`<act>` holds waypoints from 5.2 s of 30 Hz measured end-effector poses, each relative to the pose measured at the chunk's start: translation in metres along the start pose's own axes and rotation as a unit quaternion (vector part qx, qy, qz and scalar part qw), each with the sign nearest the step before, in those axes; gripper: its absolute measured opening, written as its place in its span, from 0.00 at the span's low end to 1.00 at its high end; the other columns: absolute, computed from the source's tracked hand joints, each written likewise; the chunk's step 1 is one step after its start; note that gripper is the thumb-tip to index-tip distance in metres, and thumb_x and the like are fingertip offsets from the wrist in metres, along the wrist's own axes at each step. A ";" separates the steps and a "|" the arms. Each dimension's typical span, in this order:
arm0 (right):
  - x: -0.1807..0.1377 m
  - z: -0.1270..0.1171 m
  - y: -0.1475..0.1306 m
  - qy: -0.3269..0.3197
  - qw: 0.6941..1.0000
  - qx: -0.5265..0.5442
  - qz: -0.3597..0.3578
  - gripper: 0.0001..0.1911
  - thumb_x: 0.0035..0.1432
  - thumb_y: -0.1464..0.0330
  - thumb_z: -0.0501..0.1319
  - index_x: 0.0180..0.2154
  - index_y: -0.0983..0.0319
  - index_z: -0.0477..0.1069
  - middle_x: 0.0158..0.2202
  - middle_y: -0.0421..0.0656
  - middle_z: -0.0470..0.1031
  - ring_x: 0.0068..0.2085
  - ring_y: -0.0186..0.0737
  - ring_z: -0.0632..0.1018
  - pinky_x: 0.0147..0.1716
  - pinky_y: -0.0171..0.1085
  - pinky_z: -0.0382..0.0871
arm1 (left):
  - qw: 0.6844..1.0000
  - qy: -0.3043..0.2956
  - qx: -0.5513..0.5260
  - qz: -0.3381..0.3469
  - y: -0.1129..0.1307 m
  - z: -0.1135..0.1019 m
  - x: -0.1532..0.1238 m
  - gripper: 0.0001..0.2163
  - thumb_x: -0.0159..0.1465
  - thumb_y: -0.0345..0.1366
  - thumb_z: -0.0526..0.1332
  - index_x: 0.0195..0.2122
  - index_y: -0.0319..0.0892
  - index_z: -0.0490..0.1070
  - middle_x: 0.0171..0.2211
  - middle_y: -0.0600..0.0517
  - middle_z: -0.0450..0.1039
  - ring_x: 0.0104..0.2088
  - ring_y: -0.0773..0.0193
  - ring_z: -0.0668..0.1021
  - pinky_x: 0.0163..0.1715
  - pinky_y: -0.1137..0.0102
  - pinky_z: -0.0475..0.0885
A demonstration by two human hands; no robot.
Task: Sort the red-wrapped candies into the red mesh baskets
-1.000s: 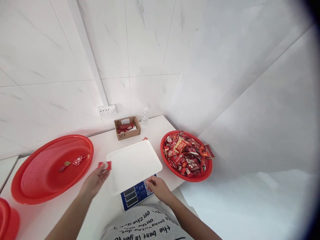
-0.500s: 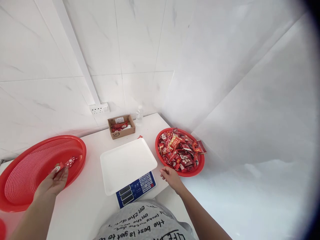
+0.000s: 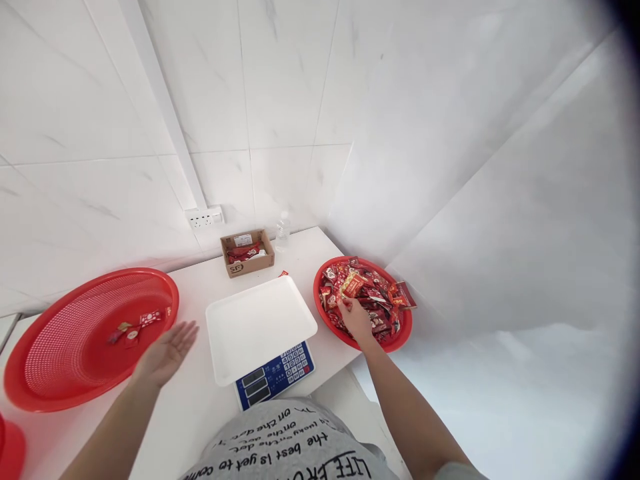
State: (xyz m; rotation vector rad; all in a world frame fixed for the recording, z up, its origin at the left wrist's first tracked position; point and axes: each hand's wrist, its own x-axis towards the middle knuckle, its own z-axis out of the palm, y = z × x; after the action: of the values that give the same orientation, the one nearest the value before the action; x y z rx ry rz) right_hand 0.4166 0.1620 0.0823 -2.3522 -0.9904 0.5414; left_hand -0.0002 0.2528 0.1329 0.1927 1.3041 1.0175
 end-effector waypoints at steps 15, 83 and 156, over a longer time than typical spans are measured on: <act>-0.094 0.012 -0.068 -0.218 0.906 0.355 -0.077 0.16 0.50 0.53 0.57 0.26 0.60 0.65 0.22 0.38 0.67 0.22 0.32 0.66 0.22 0.33 0.58 | 0.906 -0.328 0.264 -0.028 -0.086 0.068 -0.070 0.20 0.55 0.47 0.61 0.46 0.43 0.68 0.48 0.44 0.68 0.41 0.60 0.73 0.40 0.65 0.70; -0.121 0.037 -0.070 -0.373 0.874 0.310 -0.014 0.14 0.50 0.57 0.59 0.27 0.62 0.68 0.23 0.37 0.71 0.21 0.28 0.66 0.21 0.30 0.57 | 0.942 -0.191 0.273 0.033 -0.097 0.047 -0.056 0.20 0.50 0.55 0.61 0.26 0.41 0.66 0.21 0.56 0.67 0.25 0.66 0.71 0.28 0.72 0.67; -0.091 0.028 -0.034 -0.287 0.906 0.313 0.000 0.12 0.47 0.61 0.59 0.33 0.62 0.68 0.27 0.38 0.71 0.25 0.32 0.70 0.24 0.33 0.60 | 0.942 -0.167 0.287 -0.050 -0.099 0.028 -0.043 0.20 0.47 0.53 0.64 0.31 0.42 0.66 0.30 0.54 0.72 0.28 0.68 0.74 0.32 0.72 0.68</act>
State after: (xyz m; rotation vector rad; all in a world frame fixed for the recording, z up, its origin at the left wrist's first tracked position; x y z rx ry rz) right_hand 0.3240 0.1232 0.0957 -1.6348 -0.8701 1.3752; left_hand 0.0779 0.1767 0.1086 0.7047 1.2499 0.4663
